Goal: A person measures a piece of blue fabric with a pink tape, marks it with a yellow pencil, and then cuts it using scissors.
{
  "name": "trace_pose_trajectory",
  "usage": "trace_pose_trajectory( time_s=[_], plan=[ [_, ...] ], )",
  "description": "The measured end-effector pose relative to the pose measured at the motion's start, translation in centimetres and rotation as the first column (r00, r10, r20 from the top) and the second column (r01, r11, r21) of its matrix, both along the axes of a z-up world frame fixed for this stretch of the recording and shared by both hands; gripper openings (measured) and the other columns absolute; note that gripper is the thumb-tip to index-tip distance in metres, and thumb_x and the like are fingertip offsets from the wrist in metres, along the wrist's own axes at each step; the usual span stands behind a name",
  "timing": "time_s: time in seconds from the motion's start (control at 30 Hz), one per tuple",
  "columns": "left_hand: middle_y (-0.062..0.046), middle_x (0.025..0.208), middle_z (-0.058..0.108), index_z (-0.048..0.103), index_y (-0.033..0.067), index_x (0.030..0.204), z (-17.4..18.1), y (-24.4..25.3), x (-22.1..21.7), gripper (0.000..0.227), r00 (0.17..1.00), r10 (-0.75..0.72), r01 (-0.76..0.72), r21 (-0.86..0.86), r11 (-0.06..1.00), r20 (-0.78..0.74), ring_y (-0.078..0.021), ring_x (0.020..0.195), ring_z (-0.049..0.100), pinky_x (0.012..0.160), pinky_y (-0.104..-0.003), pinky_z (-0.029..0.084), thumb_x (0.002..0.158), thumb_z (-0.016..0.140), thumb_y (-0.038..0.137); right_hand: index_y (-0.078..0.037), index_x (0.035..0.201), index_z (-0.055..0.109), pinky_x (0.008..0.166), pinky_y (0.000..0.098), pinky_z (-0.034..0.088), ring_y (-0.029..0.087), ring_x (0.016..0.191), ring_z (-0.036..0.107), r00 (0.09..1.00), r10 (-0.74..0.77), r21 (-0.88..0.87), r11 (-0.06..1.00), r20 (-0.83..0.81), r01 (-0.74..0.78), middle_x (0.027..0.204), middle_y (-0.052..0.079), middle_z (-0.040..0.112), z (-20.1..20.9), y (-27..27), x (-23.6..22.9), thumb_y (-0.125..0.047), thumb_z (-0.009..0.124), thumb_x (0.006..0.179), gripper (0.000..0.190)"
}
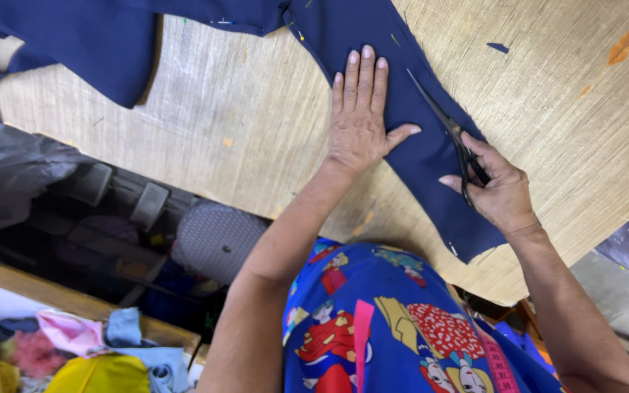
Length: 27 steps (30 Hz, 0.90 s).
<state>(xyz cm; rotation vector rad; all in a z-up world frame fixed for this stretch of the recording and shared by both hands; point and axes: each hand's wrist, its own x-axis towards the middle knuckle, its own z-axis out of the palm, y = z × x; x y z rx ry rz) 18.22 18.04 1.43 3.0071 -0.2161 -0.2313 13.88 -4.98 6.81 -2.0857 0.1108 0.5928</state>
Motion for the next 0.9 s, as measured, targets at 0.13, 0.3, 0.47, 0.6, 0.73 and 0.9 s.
trace_pose_trajectory(
  time_s=[0.13,0.3,0.47,0.6,0.73,0.9],
  plan=[
    [-0.017,0.156,0.019,0.024,0.0046,0.150,0.2,0.1,0.1,0.109,1.000,-0.004,0.004,0.004,1.000,-0.028,-0.0327,0.146,0.017,0.120,-0.047,0.011,0.081,0.023,0.089,-0.008,0.135,0.053,0.105,0.0178,0.037,0.005,0.109,0.053,1.000,0.020,-0.008,1.000,0.023,-0.020,0.131,0.007,0.057,0.0,-0.4,0.1,-0.005,0.077,0.075,0.065],
    [-0.016,0.155,0.019,0.025,0.0048,0.150,0.3,0.2,0.1,0.108,1.000,-0.008,0.008,-0.003,1.000,-0.015,-0.0324,0.146,0.017,0.121,-0.047,0.014,0.081,0.023,0.088,-0.017,0.140,0.054,0.088,0.0147,0.041,0.002,0.082,0.055,0.998,0.030,-0.158,0.987,-0.050,-0.038,0.096,-0.003,0.064,0.4,0.3,0.8,-0.015,0.082,0.072,0.073],
    [-0.016,0.155,0.020,0.026,0.0048,0.150,0.2,0.1,0.1,0.108,1.000,0.003,-0.003,-0.013,1.000,-0.012,-0.0323,0.146,0.019,0.120,-0.047,0.014,0.080,0.020,0.087,-0.007,0.134,0.054,0.095,0.0228,0.048,0.013,0.115,0.057,0.992,0.053,-0.066,0.997,0.117,-0.046,0.129,0.010,0.060,0.5,2.8,2.6,-0.017,0.083,0.072,0.069],
    [-0.016,0.156,0.018,0.024,0.0054,0.150,0.2,0.3,0.2,0.109,0.999,-0.002,0.002,-0.001,1.000,-0.052,-0.0323,0.147,0.016,0.121,-0.047,0.013,0.080,0.021,0.088,-0.008,0.135,0.053,0.096,0.0197,0.043,0.008,0.110,0.055,0.994,0.070,-0.046,0.997,0.086,-0.066,0.130,0.008,0.059,0.1,2.4,2.6,-0.012,0.081,0.074,0.067],
    [-0.016,0.156,0.020,0.025,0.0054,0.150,0.7,0.7,0.6,0.104,0.999,-0.013,0.012,-0.029,1.000,-0.031,-0.0317,0.147,0.018,0.121,-0.047,0.013,0.084,0.027,0.085,-0.014,0.138,0.055,0.088,0.0139,0.043,0.001,0.081,0.052,0.999,0.042,-0.082,0.996,-0.001,-0.042,0.098,-0.002,0.064,0.0,1.8,2.7,-0.014,0.081,0.077,0.067],
    [-0.019,0.155,0.019,0.024,0.0001,0.149,2.1,4.1,4.6,0.093,1.000,-0.005,0.005,-0.011,1.000,-0.005,-0.0349,0.145,0.017,0.119,-0.048,0.009,0.089,0.005,0.069,-0.015,0.145,0.047,0.091,0.0151,0.040,0.005,0.086,0.054,0.976,0.044,-0.027,0.998,-0.215,-0.051,0.102,-0.003,0.062,1.3,1.8,3.2,-0.009,0.074,0.078,0.072]
  ],
)
